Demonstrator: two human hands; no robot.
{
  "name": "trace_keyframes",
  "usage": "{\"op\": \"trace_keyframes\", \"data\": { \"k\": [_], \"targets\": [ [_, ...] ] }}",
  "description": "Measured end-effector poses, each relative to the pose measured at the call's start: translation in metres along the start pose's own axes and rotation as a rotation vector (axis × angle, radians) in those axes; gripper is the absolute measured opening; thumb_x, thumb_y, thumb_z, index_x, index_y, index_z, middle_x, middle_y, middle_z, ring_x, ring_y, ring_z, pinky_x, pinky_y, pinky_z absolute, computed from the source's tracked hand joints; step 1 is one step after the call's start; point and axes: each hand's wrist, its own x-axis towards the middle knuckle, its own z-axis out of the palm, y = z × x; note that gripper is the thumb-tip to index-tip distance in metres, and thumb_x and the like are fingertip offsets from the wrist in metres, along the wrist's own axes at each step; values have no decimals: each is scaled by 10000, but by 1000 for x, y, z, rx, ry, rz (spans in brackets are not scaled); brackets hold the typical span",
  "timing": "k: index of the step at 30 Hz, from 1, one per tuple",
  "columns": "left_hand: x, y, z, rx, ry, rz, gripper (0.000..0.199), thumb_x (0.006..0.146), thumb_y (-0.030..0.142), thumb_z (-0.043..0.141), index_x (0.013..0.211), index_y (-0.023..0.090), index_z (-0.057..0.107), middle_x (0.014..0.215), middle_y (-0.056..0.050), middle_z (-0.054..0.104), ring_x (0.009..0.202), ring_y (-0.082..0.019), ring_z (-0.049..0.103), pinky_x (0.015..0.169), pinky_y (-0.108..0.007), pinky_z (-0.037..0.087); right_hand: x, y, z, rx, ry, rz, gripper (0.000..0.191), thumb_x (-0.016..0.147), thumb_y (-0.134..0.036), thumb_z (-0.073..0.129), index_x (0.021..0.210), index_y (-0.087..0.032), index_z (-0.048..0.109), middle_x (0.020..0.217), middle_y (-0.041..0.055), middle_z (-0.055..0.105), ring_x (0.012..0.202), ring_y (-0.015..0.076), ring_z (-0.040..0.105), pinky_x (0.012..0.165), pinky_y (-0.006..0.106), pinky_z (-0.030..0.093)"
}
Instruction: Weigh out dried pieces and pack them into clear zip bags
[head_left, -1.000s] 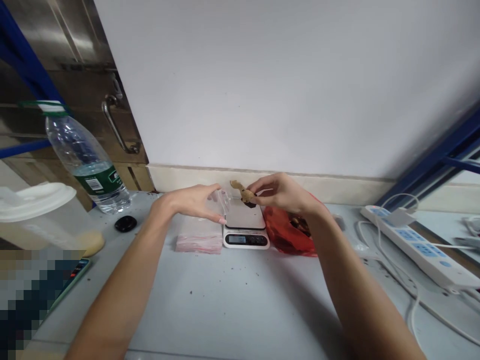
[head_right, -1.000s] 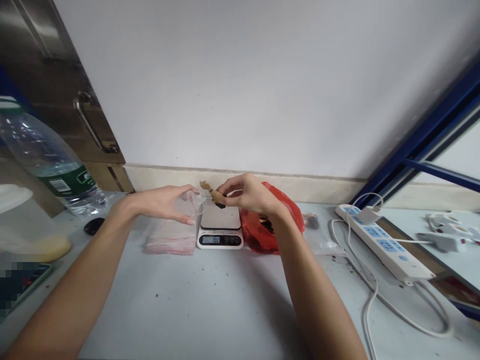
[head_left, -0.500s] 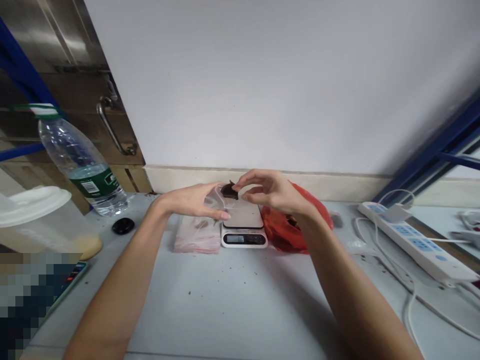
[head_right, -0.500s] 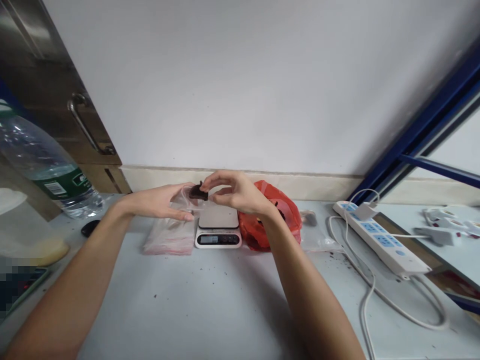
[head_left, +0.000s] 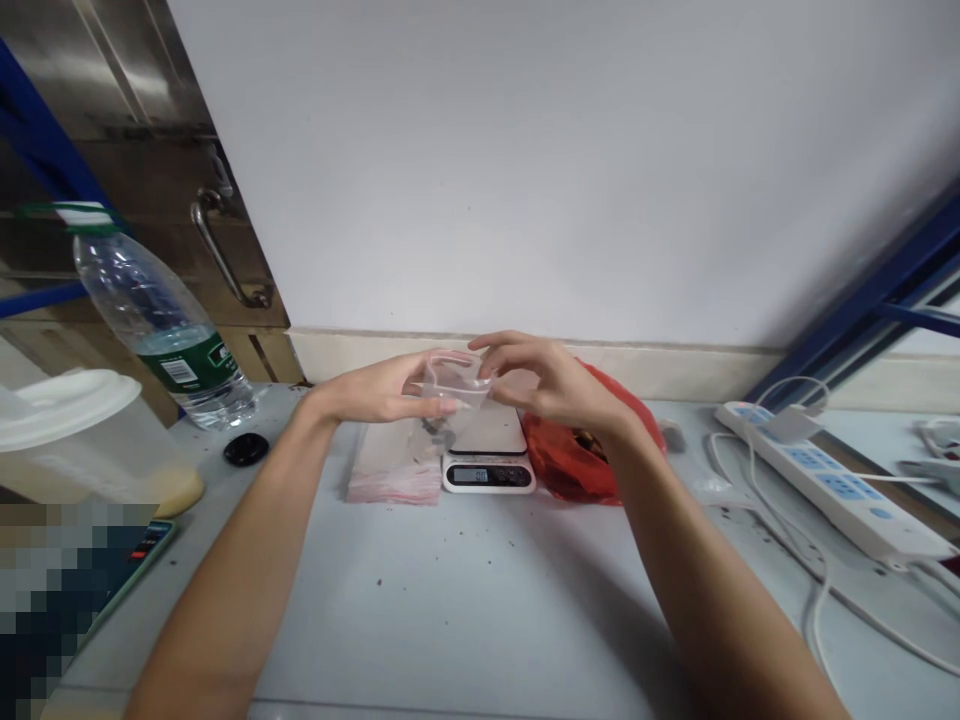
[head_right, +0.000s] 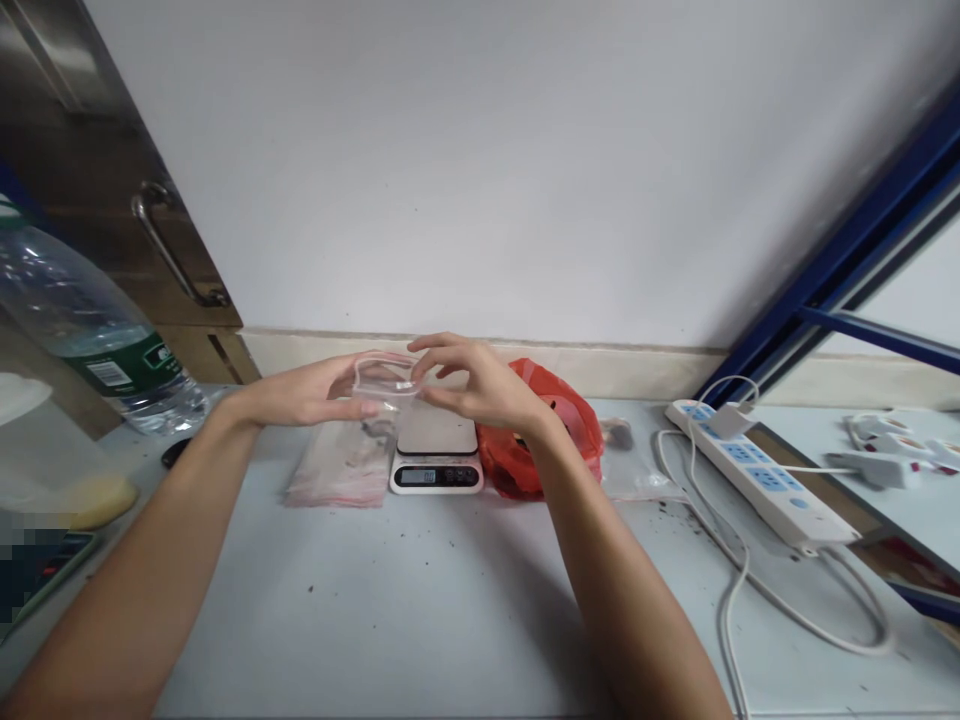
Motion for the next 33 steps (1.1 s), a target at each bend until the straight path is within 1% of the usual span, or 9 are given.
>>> {"op": "trace_keyframes", "data": {
  "k": [2, 5, 8, 11, 15, 20, 23, 28, 33],
  "targets": [
    [0, 0, -1, -59, 30, 29, 500, 941, 500, 556, 1348, 208, 561, 1382, -116, 642, 1243, -249, 624, 980, -358, 529, -1, -1, -4, 65, 24, 1, 129, 824, -340, 709, 801, -214, 703, 1269, 103, 693, 1156, 262, 645, 908, 395, 550],
    [2, 1, -2, -146, 116, -1, 367, 946, 466, 564, 1128, 174, 694, 1143, -105, 760, 1038, -223, 722, 908, -356, 578, -2, -1, -11, 171, 70, 68, 261, 764, -427, 779, 765, -189, 671, 1106, 114, 739, 1002, 244, 691, 841, 376, 564],
    [3, 2, -2, -168, 217, -34, 267, 887, 403, 653, 967, 165, 740, 910, -79, 795, 861, -206, 754, 827, -337, 608, -3, 0, -16, 212, 129, 141, 317, 696, -441, 830, 753, -179, 662, 1026, 108, 742, 847, 210, 693, 730, 342, 565],
    [3, 4, -1, -146, 264, -53, 217, 823, 367, 715, 905, 170, 756, 794, -56, 787, 782, -195, 750, 771, -307, 612, -4, -1, -20, 239, 179, 171, 321, 655, -413, 855, 719, -180, 645, 1021, 102, 739, 800, 191, 684, 703, 332, 560],
    [4, 5, 0, -120, 292, -29, 203, 776, 363, 742, 862, 180, 761, 815, -48, 789, 779, -190, 742, 761, -295, 607, -5, -3, -24, 252, 172, 187, 302, 651, -379, 855, 679, -186, 624, 864, 71, 729, 792, 197, 682, 716, 340, 559],
    [8, 8, 4, -31, 349, 38, 194, 798, 361, 690, 808, 173, 736, 798, -43, 775, 750, -177, 716, 763, -300, 589, -8, -3, -30, 205, 101, 185, 297, 673, -367, 832, 708, -197, 591, 785, 38, 705, 735, 180, 660, 702, 338, 552],
    [9, 14, 8, 59, 374, 76, 186, 809, 349, 662, 763, 176, 713, 764, -33, 757, 715, -167, 689, 727, -291, 568, -9, -5, -30, 93, 75, 143, 279, 688, -366, 810, 817, -200, 627, 852, 41, 718, 799, 198, 672, 751, 356, 556],
    [12, 28, 16, 193, 371, 130, 175, 845, 316, 602, 766, 197, 704, 774, -14, 751, 704, -157, 654, 701, -284, 540, -6, -17, -22, -214, 47, 71, 206, 832, -388, 679, 917, -210, 736, 992, 68, 760, 921, 230, 677, 881, 402, 516],
    [13, 34, 20, 251, 371, 132, 163, 849, 294, 581, 757, 203, 679, 746, -13, 735, 667, -160, 630, 665, -286, 525, -2, -23, -11, -282, -1, 53, 156, 874, -326, 640, 848, -214, 747, 898, 55, 766, 872, 217, 675, 803, 348, 498]
  ]
}}
